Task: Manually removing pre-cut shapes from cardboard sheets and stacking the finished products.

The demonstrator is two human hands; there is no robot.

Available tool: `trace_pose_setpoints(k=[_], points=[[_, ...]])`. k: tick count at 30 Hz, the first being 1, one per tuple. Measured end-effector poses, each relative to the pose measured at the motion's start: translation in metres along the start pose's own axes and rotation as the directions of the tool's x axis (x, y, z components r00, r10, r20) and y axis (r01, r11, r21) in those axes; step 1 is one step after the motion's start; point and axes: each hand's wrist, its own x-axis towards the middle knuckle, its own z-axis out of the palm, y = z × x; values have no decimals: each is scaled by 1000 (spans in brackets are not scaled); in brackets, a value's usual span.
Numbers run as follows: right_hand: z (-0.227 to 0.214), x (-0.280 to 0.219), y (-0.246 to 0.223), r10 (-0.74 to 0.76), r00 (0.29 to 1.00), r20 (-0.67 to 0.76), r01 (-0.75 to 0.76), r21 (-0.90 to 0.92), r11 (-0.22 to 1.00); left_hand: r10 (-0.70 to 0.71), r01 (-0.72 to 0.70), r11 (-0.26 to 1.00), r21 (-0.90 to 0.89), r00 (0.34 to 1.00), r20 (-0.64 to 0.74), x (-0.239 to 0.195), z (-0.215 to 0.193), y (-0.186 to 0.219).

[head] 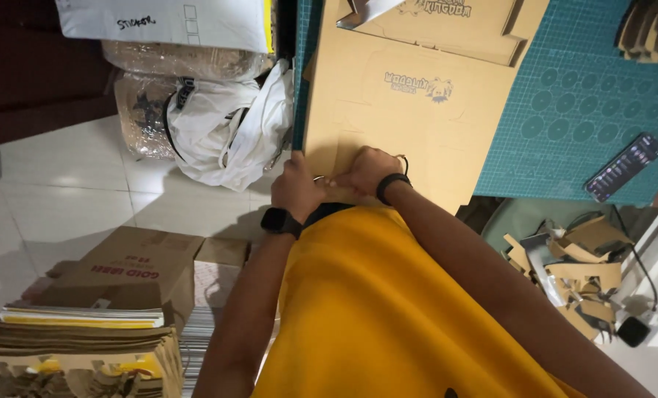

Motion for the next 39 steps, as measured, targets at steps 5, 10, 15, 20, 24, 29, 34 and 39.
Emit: trace_pose_setpoints(k=[5, 10, 15, 20, 24, 29, 34, 39], points=[[7, 12, 7, -32, 999, 19, 32, -37, 999, 105, -18, 963, 269, 944, -314, -14, 20, 16], [1, 0, 2, -76, 997, 17, 78, -122, 990, -92, 84, 958, -274, 996, -16, -5, 1, 9], [-9, -25, -2, -127, 992, -2, 126, -156, 980, -315, 303, 797, -522, 947, 68, 23, 31, 1], [-17, -38, 1, -142, 990, 19, 143, -51, 988, -387, 203, 792, -575, 897, -215, 22, 49, 8], [24, 22, 25, -142, 989, -27, 142, -24, 990, -297, 77, 856, -511, 883, -363, -10, 29, 38], [0, -9, 15, -155, 988, -10, 156, 54, 986, -164, 27, 948, -318, 895, -414, -18, 33, 9], [3, -9, 16, -163, 987, 4, 162, 65, 985, -165, 119, 970, -212, 962, -219, -16, 44, -19], [3, -10, 13, -153, 988, 20, 153, -29, 988, -123, 146, 986, 85, 967, -225, -17, 56, 4]])
